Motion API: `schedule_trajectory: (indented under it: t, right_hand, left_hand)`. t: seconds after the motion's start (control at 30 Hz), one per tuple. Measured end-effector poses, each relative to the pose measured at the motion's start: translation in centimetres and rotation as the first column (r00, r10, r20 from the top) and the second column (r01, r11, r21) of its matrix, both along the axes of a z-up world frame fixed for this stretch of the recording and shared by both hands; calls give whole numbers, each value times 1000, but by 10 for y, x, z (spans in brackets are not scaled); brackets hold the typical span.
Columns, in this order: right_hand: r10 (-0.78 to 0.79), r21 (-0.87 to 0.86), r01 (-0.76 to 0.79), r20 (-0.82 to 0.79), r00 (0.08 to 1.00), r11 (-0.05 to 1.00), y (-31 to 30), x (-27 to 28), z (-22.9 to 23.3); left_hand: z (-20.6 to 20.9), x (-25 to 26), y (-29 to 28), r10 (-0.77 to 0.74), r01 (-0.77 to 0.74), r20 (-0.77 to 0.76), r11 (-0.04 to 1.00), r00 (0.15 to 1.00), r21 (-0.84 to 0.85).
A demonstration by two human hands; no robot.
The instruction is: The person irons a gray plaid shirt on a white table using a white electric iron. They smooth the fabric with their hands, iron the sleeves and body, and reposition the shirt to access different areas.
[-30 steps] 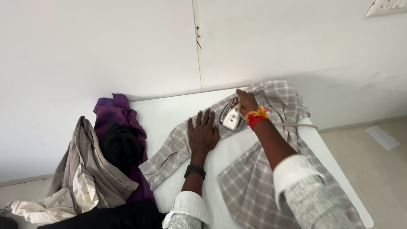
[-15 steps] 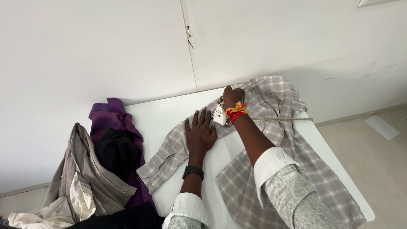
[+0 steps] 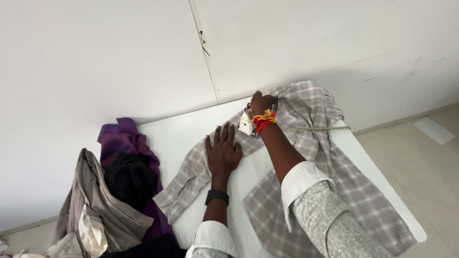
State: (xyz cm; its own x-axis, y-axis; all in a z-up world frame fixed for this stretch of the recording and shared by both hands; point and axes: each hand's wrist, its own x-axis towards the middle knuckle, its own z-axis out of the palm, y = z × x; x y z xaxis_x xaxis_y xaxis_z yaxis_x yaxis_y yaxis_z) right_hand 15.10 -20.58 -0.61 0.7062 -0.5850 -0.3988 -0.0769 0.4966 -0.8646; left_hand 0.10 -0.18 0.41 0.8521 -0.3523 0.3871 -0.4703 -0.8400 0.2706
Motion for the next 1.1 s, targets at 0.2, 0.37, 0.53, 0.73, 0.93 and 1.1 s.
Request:
schedule_trajectory:
  t: [0.2, 0.37, 0.53, 0.73, 0.93, 1.1]
  right_hand:
    - [-72, -155, 49, -144, 987, 987, 7, 4, -9]
    - [-42, -147, 21, -136, 990, 989, 4, 3, 17]
    - [-107, -229, 69, -160, 981, 971, 13, 5, 1]
    - [-159, -226, 120, -162, 974, 967, 40, -28, 6]
    - [-146, -205, 110, -168, 975, 972, 21, -30, 31]
    - [57, 130, -68, 83, 995, 989, 23, -62, 34]
  left_hand:
    - [1, -1, 2, 11, -10, -34, 1000, 999, 15]
    - [0, -2, 2, 2, -2, -21, 1000, 1000, 28]
    - [2, 0, 3, 8, -7, -26, 999, 1000, 36]
    - [-2, -4, 3, 0, 1, -18, 1000, 1000, 27]
    - [-5, 0, 4, -2, 3, -45, 999, 999, 33]
    - [-5, 3, 9, -37, 37, 2, 989, 999, -146]
